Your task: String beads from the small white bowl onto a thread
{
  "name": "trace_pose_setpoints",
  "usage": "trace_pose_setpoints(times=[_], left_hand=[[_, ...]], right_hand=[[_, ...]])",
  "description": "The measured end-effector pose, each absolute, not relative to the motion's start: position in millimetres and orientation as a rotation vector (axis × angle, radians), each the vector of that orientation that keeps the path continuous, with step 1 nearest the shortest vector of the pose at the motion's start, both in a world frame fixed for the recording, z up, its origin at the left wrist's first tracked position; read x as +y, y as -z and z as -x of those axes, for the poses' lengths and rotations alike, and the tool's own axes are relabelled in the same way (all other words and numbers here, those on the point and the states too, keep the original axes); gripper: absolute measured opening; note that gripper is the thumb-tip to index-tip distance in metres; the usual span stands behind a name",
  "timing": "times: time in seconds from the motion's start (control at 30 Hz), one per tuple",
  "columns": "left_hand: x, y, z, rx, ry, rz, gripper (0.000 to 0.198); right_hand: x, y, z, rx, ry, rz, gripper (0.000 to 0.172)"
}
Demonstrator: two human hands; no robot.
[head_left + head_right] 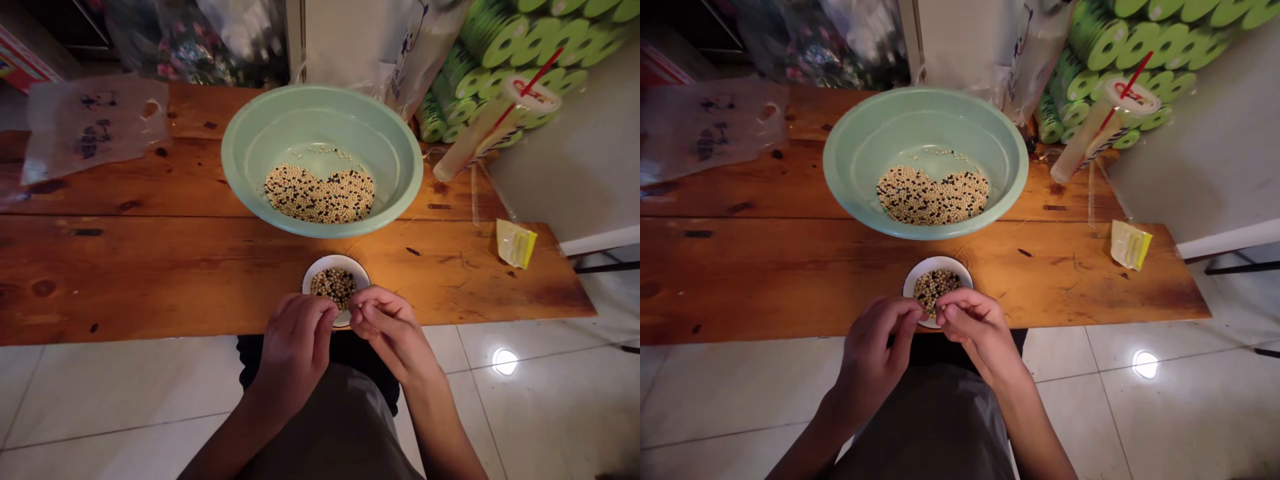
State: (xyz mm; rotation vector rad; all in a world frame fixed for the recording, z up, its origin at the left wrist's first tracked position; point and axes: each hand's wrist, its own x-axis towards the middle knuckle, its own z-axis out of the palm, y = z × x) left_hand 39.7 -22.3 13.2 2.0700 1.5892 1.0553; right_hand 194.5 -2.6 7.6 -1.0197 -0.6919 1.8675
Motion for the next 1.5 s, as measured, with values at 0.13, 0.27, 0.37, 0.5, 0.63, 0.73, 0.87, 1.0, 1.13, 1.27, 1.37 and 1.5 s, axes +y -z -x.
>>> trace_pose_setpoints(times=[0.13, 0.27, 0.37, 0.5, 0.63, 0.73, 0.87, 1.0, 1.13, 1.27, 1.37, 1.5], left_hand=[[-23, -13, -39, 1.588, -1.063, -2.069, 0.010], [-24, -11, -39, 1.603, -1.039, -2.073, 0.009], [-25, -10, -39, 1.629, -1.028, -2.071, 0.006], [-26, -9, -40, 1.652, -1.048, -2.057, 0.007], [-28, -8, -41, 1.667, -1.038, -2.037, 0.008], [-29, -8, -41, 1.645, -1.062, -2.054, 0.008], [-29, -8, -41, 1.673, -1.107, -2.083, 0.007], [-29, -7, -41, 1.698, -1.115, -2.089, 0.006], [-31, -6, -42, 1.691, -1.144, -2.099, 0.006], [-33, -7, -44, 1.635, -1.130, -2.097, 0.006], [-34, -6, -45, 1.625, -1.152, -2.033, 0.007], [-36, -5, -46, 1.599, -1.138, -1.877, 0.009]], right_hand=[[-3, -6, -196, -0.743, -1.843, 1.011, 0.008], [-6, -6, -200, -0.875, -1.748, 1.082, 0.007], [-8, -9, -201, -1.051, -1.589, 1.205, 0.008], [-9, -13, -199, -1.136, -1.488, 1.255, 0.008], [-10, -11, -197, -1.120, -1.495, 1.186, 0.009], [-11, -10, -197, -1.118, -1.479, 1.162, 0.011], [-12, -13, -198, -1.190, -1.462, 1.173, 0.015], [-12, -16, -198, -1.279, -1.396, 1.144, 0.018], [-11, -15, -197, -1.345, -1.296, 1.138, 0.018], [-11, -15, -196, -1.313, -1.343, 1.123, 0.018], [-13, -13, -195, -1.253, -1.408, 1.113, 0.018], [-15, -9, -192, -1.236, -1.423, 1.118, 0.018]])
